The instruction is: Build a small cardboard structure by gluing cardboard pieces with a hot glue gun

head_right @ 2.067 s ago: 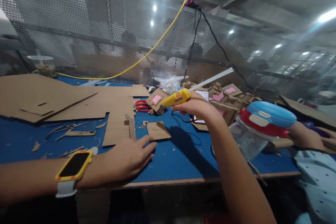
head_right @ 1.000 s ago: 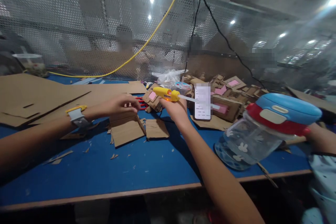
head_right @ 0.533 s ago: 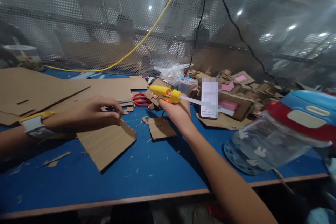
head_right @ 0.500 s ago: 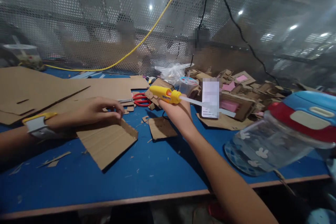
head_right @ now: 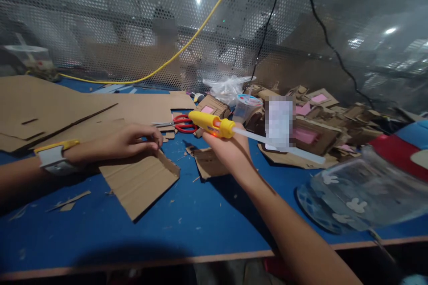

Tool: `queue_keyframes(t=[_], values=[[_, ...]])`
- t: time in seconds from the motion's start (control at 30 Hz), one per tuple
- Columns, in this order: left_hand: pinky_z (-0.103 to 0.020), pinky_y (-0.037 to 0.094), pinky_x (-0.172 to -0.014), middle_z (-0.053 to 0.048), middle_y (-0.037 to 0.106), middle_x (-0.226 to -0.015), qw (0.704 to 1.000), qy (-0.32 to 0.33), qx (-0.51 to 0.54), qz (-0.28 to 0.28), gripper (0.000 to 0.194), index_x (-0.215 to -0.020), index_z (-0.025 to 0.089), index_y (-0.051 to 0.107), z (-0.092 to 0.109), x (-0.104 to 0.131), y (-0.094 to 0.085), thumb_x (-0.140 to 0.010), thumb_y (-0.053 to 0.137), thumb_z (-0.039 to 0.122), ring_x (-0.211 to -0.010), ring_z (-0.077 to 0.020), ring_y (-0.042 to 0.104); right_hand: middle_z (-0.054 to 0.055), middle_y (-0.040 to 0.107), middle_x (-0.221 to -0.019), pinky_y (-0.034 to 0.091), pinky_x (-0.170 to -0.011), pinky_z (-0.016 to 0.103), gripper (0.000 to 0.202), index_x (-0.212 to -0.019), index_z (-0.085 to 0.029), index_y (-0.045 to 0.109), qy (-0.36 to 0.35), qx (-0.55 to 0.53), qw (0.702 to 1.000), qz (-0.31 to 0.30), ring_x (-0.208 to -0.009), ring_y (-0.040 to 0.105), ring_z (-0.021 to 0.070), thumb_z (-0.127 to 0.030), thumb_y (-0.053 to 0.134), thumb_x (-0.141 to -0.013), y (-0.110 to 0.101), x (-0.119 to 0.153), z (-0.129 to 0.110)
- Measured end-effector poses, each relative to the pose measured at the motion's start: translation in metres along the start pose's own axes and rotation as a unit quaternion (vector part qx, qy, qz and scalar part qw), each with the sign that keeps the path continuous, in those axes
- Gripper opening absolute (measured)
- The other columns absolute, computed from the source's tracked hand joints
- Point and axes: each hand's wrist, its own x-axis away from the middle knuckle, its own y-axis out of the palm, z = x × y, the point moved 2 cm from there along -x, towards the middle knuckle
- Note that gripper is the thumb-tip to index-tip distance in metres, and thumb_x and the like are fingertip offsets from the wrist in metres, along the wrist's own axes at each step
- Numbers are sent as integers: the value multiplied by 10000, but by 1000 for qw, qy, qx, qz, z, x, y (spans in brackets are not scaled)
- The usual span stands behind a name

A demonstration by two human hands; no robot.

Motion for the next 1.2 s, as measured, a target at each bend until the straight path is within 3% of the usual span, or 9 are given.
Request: queue_keyframes(t=[0.23, 0.43, 0.6, 0.87, 1.2], values=[[-250, 435, -741, -2, 705, -895, 995, 1, -88, -38, 159, -986, 228, 706, 22, -3, -9, -947, 561, 178, -810, -149, 620, 52, 754, -778, 599, -737, 386, 169, -783, -218, 718, -14, -7, 1000, 14, -853, 732, 284, -305, 740, -639, -1, -1, 3], [-337, 407, -864, -23, 732, -904, 986, 106, -127, -35, 131, -924, 242, 735, 26, -7, 3, -989, 623, 221, -906, -191, 599, 78, 803, -897, 619, -823, 415, 249, -861, -227, 761, -11, -14, 1000, 19, -929, 760, 311, -337, 773, -639, -5, 0, -4], [-346, 413, -829, -26, 718, -843, 982, 106, -153, -31, 188, -838, 211, 712, 28, -9, 11, -969, 591, 154, -809, -184, 567, 78, 806, -939, 622, -820, 412, 263, -888, -233, 759, -22, -13, 1000, 3, -943, 758, 303, -351, 765, -653, -5, -2, -3], [-356, 394, -819, -23, 665, -803, 981, 56, -172, -66, 201, -740, 197, 659, 38, -14, 11, -860, 553, 76, -819, -193, 548, 54, 775, -819, 611, -762, 385, 189, -791, -233, 685, -15, 3, 1000, 17, -880, 755, 289, -327, 761, -645, -6, -1, 0], [-349, 403, -840, 2, 595, -716, 978, 67, -189, -51, 225, -646, 210, 560, 48, -19, 12, -775, 540, 27, -792, -196, 529, 44, 737, -740, 589, -736, 357, 122, -715, -235, 660, -13, 23, 1000, 13, -836, 733, 270, -310, 737, -658, -7, -1, -1]])
